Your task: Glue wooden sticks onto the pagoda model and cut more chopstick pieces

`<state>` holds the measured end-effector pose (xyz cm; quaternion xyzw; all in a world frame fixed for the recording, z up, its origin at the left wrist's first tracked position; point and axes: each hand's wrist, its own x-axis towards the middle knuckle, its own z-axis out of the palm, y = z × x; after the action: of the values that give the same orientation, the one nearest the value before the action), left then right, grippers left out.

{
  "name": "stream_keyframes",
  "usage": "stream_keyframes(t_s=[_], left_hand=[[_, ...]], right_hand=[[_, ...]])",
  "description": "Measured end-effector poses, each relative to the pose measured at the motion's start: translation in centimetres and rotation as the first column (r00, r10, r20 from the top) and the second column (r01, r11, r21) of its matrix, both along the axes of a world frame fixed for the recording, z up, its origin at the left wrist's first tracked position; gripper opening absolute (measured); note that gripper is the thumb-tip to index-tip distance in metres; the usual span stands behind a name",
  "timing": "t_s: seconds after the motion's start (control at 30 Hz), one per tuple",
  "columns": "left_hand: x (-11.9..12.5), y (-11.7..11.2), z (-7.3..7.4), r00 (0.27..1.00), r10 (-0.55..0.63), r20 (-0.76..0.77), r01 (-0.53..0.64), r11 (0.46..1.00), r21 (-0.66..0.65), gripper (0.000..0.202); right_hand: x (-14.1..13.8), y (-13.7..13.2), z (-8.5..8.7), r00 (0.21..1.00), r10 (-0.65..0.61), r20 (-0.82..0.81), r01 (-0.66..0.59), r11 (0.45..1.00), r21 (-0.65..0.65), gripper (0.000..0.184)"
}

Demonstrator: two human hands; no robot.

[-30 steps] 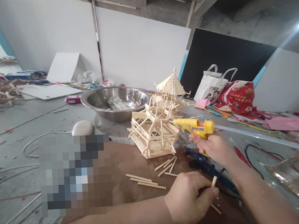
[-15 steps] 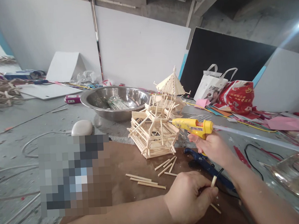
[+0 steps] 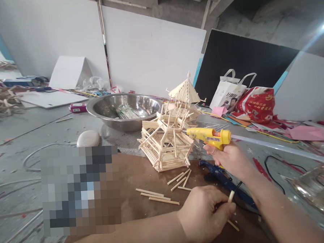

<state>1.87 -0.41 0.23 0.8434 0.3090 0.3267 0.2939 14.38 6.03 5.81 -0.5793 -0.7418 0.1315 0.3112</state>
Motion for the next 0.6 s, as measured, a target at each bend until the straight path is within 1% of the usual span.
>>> stream_keyframes(t_s=[0.33,0.5,0.6], left_hand=[[-0.04,0.04,-0.06,1.0,-0.009,0.026,0.01,1.0,-0.02,0.023],[-0.04,-0.02,-0.02,0.999,-0.011,0.038,0.012,1.0,-0.029,0.024],[-0.04,0.01,0.04,0.999,-0.022,0.039,0.023,0.999,-0.039,0.024]], right_hand=[[0.2,-0.06,0.15,0.999,0.008,0.031,-0.008,1.0,-0.001,0.042],[0.53,0.07,0.17,1.0,0.01,0.025,-0.011,0.999,0.049,0.041],[0.6,-0.03,0.41,1.0,0.011,0.027,-0.012,0.999,0.033,0.041]])
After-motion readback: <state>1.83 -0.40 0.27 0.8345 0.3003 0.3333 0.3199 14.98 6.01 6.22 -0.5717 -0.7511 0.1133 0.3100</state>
